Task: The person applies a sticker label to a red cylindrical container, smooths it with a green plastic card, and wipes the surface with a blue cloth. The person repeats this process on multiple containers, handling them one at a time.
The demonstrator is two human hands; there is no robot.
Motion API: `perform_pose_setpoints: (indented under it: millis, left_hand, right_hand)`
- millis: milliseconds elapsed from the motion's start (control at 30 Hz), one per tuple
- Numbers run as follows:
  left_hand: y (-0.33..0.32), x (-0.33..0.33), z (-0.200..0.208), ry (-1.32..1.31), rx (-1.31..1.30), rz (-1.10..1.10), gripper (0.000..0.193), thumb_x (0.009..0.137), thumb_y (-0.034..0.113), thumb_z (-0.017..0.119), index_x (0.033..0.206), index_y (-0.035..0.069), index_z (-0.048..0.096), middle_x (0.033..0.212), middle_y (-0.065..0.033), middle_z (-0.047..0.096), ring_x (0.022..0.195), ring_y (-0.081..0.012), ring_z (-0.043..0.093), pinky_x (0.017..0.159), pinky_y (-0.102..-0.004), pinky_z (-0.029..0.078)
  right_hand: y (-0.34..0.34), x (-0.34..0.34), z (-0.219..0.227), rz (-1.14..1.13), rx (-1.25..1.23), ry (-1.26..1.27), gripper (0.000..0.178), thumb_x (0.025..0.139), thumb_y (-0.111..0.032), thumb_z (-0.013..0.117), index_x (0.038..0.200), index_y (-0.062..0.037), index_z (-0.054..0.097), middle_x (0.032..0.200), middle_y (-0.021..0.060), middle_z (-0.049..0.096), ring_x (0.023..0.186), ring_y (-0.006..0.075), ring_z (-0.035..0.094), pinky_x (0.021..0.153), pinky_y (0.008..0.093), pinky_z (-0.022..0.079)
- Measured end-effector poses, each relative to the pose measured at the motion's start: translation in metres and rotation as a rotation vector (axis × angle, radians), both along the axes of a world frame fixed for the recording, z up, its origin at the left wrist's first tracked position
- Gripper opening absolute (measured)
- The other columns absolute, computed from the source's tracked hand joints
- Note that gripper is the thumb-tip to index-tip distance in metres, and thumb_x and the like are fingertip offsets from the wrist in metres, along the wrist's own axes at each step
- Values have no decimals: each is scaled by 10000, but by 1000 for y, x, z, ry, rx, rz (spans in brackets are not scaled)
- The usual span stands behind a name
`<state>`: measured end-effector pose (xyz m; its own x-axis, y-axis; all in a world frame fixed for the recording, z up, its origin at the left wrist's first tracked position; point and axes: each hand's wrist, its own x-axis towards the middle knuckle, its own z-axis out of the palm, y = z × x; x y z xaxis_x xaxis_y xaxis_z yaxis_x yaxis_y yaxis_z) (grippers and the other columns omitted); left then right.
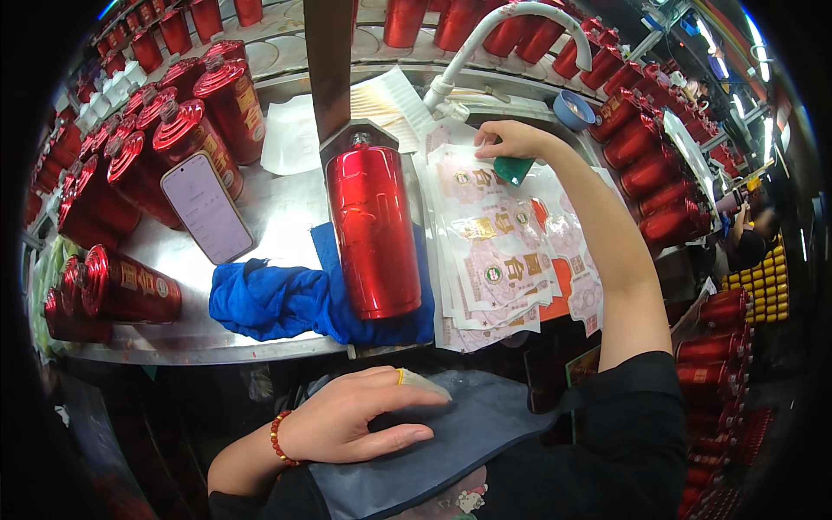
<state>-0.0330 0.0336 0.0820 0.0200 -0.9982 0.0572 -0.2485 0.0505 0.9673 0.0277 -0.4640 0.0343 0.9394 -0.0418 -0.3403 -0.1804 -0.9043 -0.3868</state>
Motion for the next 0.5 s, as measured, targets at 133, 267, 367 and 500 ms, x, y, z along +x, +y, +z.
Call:
perform_pose_setpoints:
  millis: [133,267,367,500]
  left_hand:
    - [0,-2,-2,12,9,1,371,944,210,748,1279,56,700,1233,-129,720,1093,-282,684,950,-362,522]
    - [3,-1,-5,20,6,17,370,945,212,748,1275,53,699,1231,-127,720,1095,-280,684,957,-363,520]
    - [4,0,-5,34,1,27,367,947,213,747,1273,51,699,1229,-128,720,1097,-280,684,957,-363,520]
    - [4,-2,-12,27,-69,50,368,971,266,717,1270,55,682,1136,-136,717,1001,-291,677,882,-370,530]
  right_hand:
    - [3,4,8,34,-17,31,343,974,-370,689,1093,-52,732,967,76,719,922,172,646,855,328,504]
    - [3,5,25,84,39,85,291,994,-322,663,1039,-48,752,913,70,725,876,164,642,843,328,503]
    - [8,8,37,138,42,187,308,968,-342,700,1037,-45,736,951,64,724,905,168,643,848,326,501]
    - [10,12,31,163,-57,175,408,877,-421,794,1033,-54,712,963,45,700,922,159,628,812,318,499]
